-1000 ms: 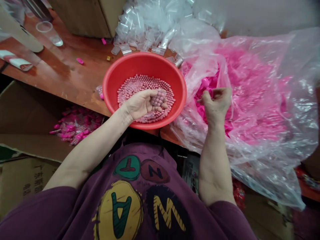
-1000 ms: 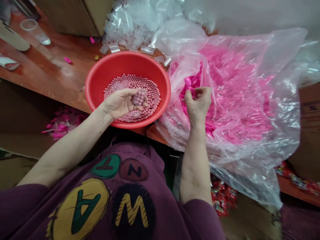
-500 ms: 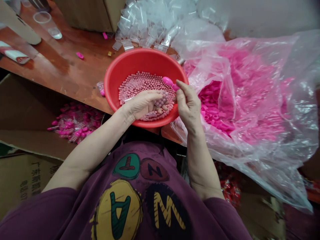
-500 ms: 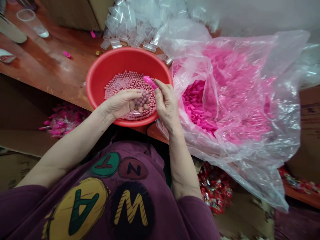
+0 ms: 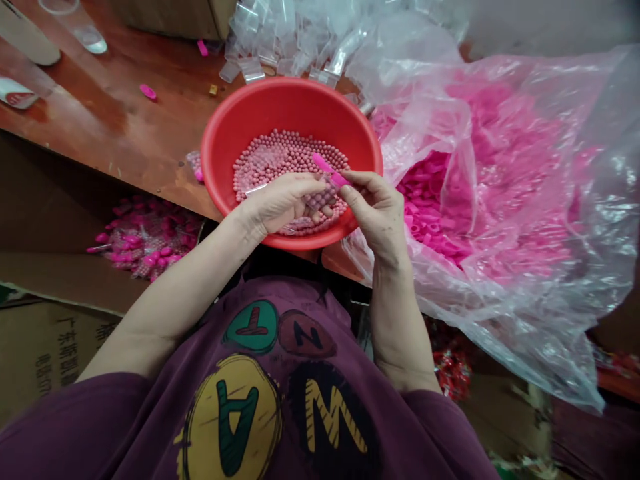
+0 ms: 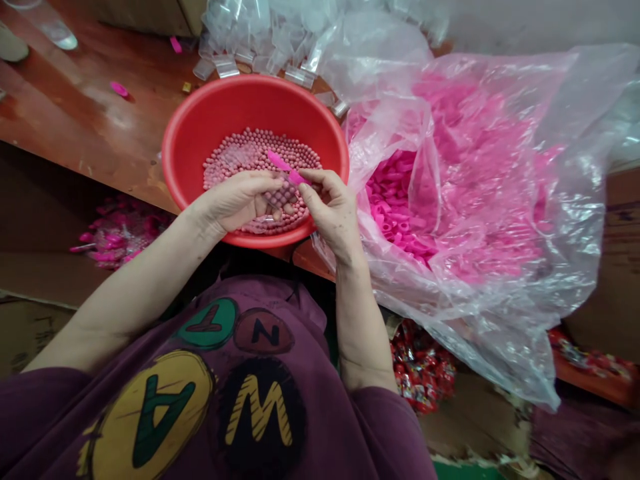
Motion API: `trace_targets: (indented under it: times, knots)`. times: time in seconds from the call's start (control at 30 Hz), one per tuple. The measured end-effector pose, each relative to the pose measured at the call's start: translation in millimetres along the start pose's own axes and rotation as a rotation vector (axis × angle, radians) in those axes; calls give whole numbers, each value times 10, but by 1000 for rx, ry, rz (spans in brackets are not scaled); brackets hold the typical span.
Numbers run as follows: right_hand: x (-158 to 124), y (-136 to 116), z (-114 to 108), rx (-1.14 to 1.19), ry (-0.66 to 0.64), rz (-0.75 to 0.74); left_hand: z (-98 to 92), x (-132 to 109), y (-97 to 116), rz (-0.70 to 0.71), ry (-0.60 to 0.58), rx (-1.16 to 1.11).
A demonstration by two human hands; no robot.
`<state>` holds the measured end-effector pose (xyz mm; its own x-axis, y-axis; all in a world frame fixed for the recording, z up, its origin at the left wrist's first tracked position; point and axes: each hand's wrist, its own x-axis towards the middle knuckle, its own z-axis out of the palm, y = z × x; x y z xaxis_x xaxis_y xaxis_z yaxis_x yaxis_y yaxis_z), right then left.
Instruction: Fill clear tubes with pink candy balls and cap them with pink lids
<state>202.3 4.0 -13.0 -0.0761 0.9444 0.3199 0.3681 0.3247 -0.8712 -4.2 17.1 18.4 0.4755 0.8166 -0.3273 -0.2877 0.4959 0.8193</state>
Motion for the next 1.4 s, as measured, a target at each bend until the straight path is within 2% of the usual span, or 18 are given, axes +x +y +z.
trace_targets:
  times: [0.1, 0.27, 0.37, 0.5, 0.67, 0.83, 0.93, 1.1, 1.4]
  knots:
    - [-10, -68, -57, -35, -31, -7, -22, 7, -26, 16, -26, 1]
    - [29, -132, -128, -218, -53, -150, -21, -20, -14, -10, -30, 26]
    - [51, -93, -141, -323, 17, -174, 15, -59, 28, -45, 2, 36]
    - [31, -44, -78, -238, 157, -151, 48, -74, 53, -45, 12, 23]
    - [7, -133, 60, -97, 117, -63, 23, -44, -2, 9, -29, -41]
    - [50, -161, 120, -63, 98, -54, -34, -16, -80, 33, -44, -75]
    - [49, -139, 153, -58, 109, -89, -45, 1, -117, 44, -26, -96]
    - [13, -162, 205, -185, 186, -177, -4, 9, -115, 64, 24, -77]
    - [15, -134, 127, -282, 121, -270, 27, 2, -115, 111, 25, -67]
